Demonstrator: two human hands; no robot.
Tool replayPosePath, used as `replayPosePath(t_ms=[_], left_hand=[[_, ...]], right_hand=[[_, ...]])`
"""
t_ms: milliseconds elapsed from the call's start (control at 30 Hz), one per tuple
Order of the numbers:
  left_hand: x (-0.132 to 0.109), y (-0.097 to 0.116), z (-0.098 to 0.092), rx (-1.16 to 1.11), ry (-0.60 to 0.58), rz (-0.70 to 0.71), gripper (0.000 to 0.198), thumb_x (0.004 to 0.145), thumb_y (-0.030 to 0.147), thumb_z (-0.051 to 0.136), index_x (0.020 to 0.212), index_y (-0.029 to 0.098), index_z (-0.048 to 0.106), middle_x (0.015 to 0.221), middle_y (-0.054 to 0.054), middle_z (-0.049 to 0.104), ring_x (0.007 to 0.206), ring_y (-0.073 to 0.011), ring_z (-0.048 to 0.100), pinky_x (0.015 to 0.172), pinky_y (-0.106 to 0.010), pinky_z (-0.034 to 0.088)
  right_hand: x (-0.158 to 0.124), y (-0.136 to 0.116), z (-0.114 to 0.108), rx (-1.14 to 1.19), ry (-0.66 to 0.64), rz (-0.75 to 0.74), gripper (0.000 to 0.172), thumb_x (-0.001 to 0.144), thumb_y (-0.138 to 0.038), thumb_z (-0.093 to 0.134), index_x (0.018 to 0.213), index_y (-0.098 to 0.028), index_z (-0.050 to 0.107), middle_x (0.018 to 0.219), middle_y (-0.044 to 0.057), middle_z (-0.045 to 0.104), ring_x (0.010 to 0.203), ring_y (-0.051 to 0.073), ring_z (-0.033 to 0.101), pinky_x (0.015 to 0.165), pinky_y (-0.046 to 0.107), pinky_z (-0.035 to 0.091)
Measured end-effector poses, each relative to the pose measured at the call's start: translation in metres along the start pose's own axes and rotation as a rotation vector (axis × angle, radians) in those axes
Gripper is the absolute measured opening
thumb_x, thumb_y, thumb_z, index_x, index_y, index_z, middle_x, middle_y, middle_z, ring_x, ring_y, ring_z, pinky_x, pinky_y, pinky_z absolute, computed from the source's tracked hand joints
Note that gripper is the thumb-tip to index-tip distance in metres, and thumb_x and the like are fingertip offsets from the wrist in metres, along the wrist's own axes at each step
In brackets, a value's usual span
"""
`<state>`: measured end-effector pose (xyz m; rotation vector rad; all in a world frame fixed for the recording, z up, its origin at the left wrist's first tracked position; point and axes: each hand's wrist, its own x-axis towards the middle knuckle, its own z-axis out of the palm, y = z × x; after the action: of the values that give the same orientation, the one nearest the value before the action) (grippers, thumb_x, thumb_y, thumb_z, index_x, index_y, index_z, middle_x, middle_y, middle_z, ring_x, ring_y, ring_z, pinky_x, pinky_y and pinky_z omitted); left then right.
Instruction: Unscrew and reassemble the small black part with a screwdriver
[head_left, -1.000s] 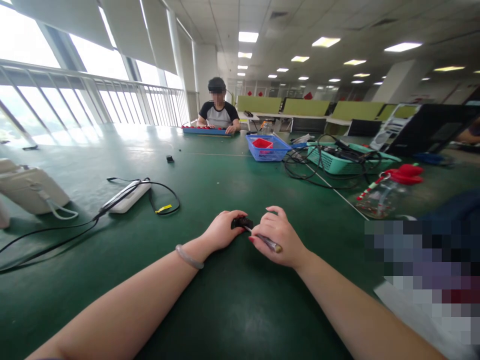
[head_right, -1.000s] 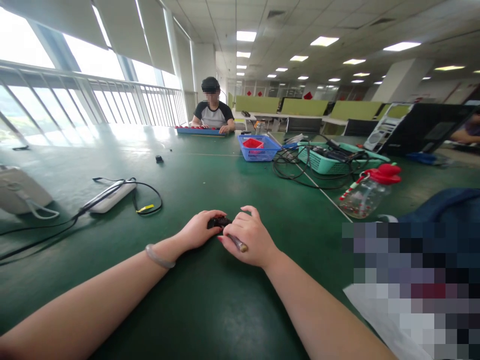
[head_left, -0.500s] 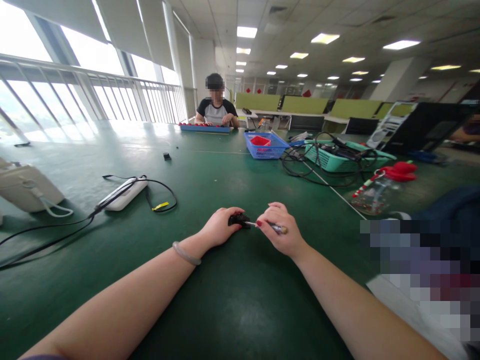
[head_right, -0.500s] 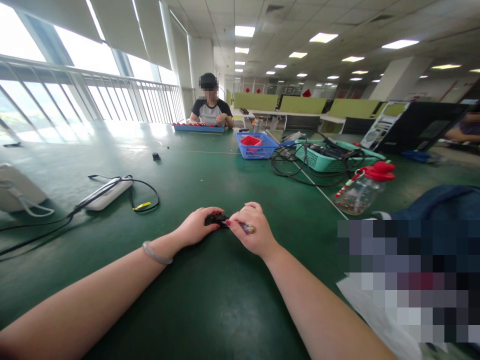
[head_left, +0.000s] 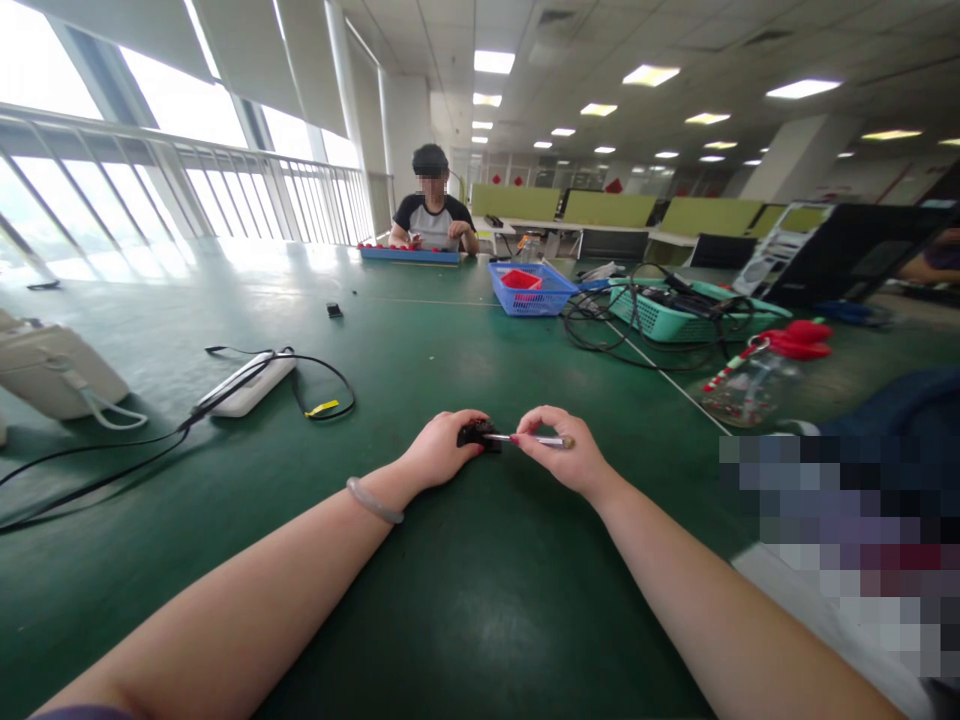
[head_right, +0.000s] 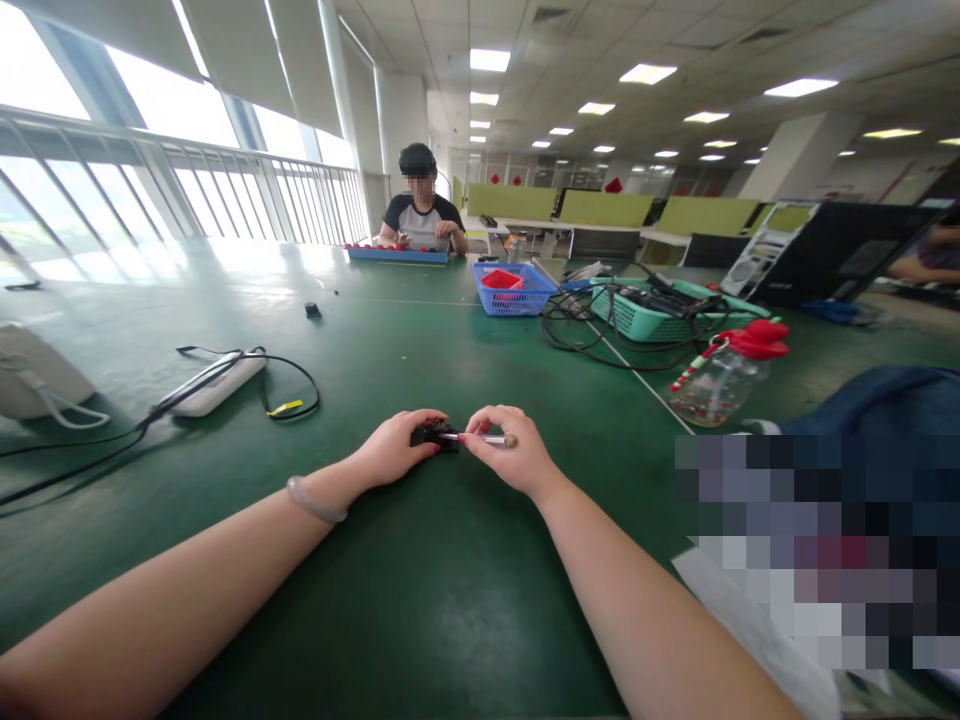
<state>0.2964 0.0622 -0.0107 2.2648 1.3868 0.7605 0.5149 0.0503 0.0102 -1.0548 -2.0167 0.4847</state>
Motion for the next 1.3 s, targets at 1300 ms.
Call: replayPosePath(t_ms=[1300], left_hand=[[0.0,0.0,-0.001,-0.052,-0.009,-0.036,0.038,0.075,0.021,0.066,0.112,0.026,0.061,0.11,-0.002,0.068,0.105,-0.0233,0.059,0.096,-0.037,0.045]], right_hand=[[0.005,0.024,0.006,0.435,0.198,0.277,0.046,0.087,-0.056,0.052,0.064,-0.019,0.066,0.059,0.001,0.056,0.063,0.017,0.054,0.07,0.033,0.044]])
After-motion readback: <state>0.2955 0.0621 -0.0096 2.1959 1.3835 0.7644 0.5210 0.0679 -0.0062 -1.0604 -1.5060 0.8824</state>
